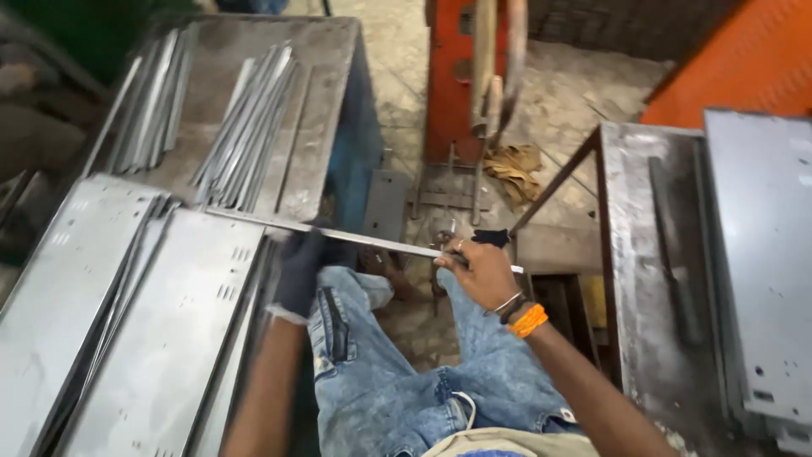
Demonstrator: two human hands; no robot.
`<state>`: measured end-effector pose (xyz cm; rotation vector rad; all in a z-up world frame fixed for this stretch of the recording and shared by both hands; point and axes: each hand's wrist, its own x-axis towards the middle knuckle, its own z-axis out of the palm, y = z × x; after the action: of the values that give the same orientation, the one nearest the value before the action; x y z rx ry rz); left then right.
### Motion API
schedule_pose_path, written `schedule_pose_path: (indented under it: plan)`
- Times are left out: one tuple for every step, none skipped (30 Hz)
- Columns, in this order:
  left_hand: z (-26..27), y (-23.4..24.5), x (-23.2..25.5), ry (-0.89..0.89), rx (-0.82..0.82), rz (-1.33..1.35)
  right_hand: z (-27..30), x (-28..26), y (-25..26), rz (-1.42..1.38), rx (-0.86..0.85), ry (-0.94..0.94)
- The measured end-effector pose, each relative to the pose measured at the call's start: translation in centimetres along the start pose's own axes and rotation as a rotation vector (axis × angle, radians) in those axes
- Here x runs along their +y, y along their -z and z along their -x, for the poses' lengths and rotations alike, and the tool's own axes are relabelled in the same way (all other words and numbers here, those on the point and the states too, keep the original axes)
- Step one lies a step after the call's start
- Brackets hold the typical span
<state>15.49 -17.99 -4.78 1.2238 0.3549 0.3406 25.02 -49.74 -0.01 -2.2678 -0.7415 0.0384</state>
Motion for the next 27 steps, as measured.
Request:
schedule_pose_path:
  plan:
    - [-0.8,-3.0,-2.3,0.059,0.075,0.172,0.4,1.2,0.4,0.015,0.010,0.013]
    - [-1.0,-6.0,-3.5,0.071,0.044,0.165,0.7,2.0,1.5,0.018,0.033,-0.012]
    - [-1.3,-9.2,-4.9,0.046,-0.014,0.173,1.1,2.9,2.9,0.033,0.042,-0.021]
    - [-1.3,-12.5,-6.3,0.021,-0.072,0.183,1.5,3.9,4.3,0.048,0.051,-0.030]
    - [-0.7,-15.5,-6.8,0.038,-0.107,0.179,2.2,5.2,5.1,0.055,0.075,-0.060]
    - [0.2,-18.5,-7.2,0.148,-0.202,0.164,3.0,6.5,6.0,0.105,0.078,-0.093]
    - [1.0,-21.7,-7.6,0.259,-0.302,0.149,3.9,7.8,7.1,0.160,0.084,-0.129]
    - [1.7,-23.8,-7.2,0.275,-0.344,0.145,4.8,9.8,8.2,0.171,0.111,-0.163]
    - [2.5,-26.1,-6.9,0.292,-0.483,0.077,6.0,11.8,9.4,0.252,0.142,-0.233]
    - [3.5,-28.3,-6.7,0.304,-0.623,0.010,7.4,13.8,10.6,0.331,0.170,-0.306]
    - [3.8,-29.8,-6.7,0.321,-0.667,0.011,8.7,15.9,12.2,0.345,0.193,-0.344]
    - [4.1,-31.2,-6.7,0.317,-0.724,0.005,10.2,17.9,13.9,0.411,0.276,-0.401]
    - [4.4,-32.5,-6.6,0.311,-0.775,-0.004,11.6,19.7,15.3,0.473,0.355,-0.454]
    - [4.2,-33.3,-7.3,0.326,-0.812,-0.005,12.7,21.4,16.3,0.483,0.374,-0.488]
    - [4.0,-34.1,-7.9,0.281,-0.837,-0.068,13.5,23.2,17.3,0.561,0.440,-0.561]
    - [3.7,-34.8,-8.6,0.234,-0.861,-0.130,14.4,24.9,18.2,0.640,0.504,-0.635]
    - [3.5,-35.4,-9.3,0.243,-0.891,-0.130,15.2,25.7,18.1,0.647,0.517,-0.663]
    - [3.2,-36.0,-9.9,0.172,-0.928,-0.176,16.0,26.4,18.0,0.690,0.555,-0.724]
    - [2.9,-36.5,-10.5,0.096,-0.957,-0.219,16.4,27.2,17.9,0.731,0.590,-0.777]
    - [3.0,-37.2,-11.0,0.100,-0.980,-0.217,16.7,27.2,17.6,0.737,0.601,-0.798]
    - [2.9,-37.8,-11.4,0.160,-0.976,-0.170,16.5,27.4,17.2,0.723,0.612,-0.808]
    - [2.8,-38.3,-11.7,0.220,-0.970,-0.123,16.2,27.5,16.7,0.708,0.624,-0.818]
    - [3.0,-38.7,-11.4,0.222,-0.982,-0.127,16.3,28.5,16.5,0.707,0.632,-0.829]
    - [3.2,-39.1,-11.1,0.220,-0.994,-0.161,16.4,29.5,16.2,0.682,0.566,-0.875]
    - [3.4,-39.5,-10.6,0.214,-1.005,-0.195,16.4,30.4,16.0,0.655,0.502,-0.918]
    - [3.6,-39.9,-10.3,0.213,-1.016,-0.200,16.0,30.1,16.8,0.652,0.510,-0.925]
    - [3.8,-40.2,-9.9,0.280,-1.019,-0.188,15.8,29.8,17.5,0.643,0.445,-0.918]
